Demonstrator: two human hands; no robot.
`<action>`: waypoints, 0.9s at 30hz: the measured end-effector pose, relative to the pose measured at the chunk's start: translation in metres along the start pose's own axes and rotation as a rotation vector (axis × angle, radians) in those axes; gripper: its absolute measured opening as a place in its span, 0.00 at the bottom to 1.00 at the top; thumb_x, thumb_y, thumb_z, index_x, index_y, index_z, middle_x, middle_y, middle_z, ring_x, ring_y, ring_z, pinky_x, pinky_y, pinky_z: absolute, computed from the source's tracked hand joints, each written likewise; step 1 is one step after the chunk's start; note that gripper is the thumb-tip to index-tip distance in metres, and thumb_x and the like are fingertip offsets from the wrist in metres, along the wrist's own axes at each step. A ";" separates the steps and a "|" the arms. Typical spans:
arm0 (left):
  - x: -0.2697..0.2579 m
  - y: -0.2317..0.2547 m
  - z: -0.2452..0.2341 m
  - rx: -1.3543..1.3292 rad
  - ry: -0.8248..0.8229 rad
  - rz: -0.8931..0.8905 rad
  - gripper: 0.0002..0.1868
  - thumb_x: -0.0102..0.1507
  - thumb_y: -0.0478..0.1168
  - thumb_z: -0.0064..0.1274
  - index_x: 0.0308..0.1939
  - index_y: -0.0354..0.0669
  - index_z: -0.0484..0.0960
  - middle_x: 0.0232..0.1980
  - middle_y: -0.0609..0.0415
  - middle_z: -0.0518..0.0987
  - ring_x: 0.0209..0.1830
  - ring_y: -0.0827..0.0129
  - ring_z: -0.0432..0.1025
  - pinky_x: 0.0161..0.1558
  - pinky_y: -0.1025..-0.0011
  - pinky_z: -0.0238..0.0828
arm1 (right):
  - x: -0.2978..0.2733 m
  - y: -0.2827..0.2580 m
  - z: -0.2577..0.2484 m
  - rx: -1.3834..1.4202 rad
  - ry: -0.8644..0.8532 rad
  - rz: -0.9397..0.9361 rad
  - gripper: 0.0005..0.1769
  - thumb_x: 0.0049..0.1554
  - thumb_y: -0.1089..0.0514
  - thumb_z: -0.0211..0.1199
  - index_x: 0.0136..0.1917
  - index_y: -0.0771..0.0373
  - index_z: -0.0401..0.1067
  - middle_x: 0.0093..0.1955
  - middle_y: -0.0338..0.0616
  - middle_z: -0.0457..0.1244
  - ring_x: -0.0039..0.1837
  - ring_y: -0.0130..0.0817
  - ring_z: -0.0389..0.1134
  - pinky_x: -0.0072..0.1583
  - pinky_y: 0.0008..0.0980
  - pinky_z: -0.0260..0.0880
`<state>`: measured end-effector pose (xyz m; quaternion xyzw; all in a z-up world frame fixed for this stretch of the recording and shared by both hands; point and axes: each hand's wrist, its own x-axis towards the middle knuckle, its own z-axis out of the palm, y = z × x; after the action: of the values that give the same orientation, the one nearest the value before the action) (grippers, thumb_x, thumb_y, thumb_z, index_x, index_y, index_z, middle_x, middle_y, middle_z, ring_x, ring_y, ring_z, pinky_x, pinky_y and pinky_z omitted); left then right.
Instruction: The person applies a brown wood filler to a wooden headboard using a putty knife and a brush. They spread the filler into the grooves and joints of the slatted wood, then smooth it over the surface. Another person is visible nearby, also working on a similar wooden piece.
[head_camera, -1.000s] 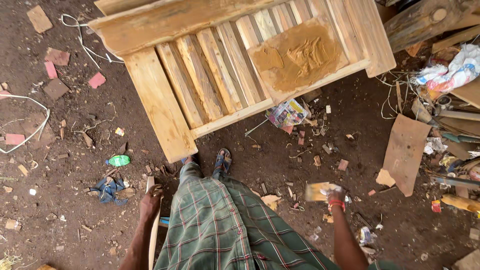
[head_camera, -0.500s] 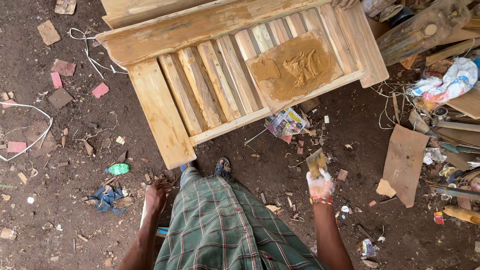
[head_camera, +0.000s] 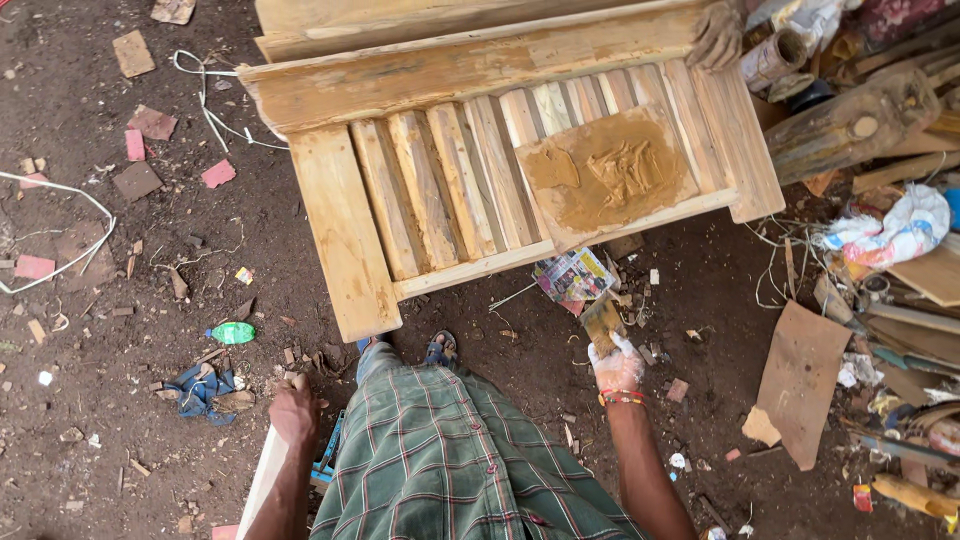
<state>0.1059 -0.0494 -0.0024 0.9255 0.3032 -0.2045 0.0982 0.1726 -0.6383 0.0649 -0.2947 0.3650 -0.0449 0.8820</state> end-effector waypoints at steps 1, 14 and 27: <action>0.001 -0.001 0.002 -0.079 -0.047 -0.130 0.23 0.69 0.52 0.54 0.55 0.34 0.79 0.30 0.49 0.86 0.17 0.71 0.71 0.18 0.71 0.67 | -0.003 0.003 0.002 -0.003 0.005 0.016 0.18 0.55 0.60 0.65 0.60 0.57 0.71 0.60 0.39 0.68 0.61 0.35 0.68 0.58 0.46 0.66; -0.008 -0.019 -0.004 -0.984 -0.092 -0.257 0.15 0.71 0.45 0.45 0.48 0.35 0.80 0.37 0.47 0.87 0.33 0.67 0.81 0.38 0.68 0.78 | 0.017 0.025 0.061 -0.010 -0.257 0.038 0.23 0.57 0.63 0.63 0.66 0.59 0.69 0.65 0.41 0.66 0.66 0.36 0.67 0.63 0.43 0.65; 0.081 0.037 -0.060 -1.393 -0.249 -0.236 0.12 0.67 0.35 0.45 0.52 0.39 0.81 0.44 0.50 0.85 0.39 0.65 0.81 0.34 0.68 0.73 | 0.055 0.097 0.242 -0.142 -0.415 0.059 0.21 0.54 0.64 0.66 0.61 0.55 0.72 0.58 0.37 0.69 0.58 0.33 0.69 0.53 0.40 0.69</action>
<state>0.2070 -0.0183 0.0183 0.5788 0.4478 -0.0768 0.6772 0.3618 -0.4566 0.1127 -0.3481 0.1862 0.0683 0.9162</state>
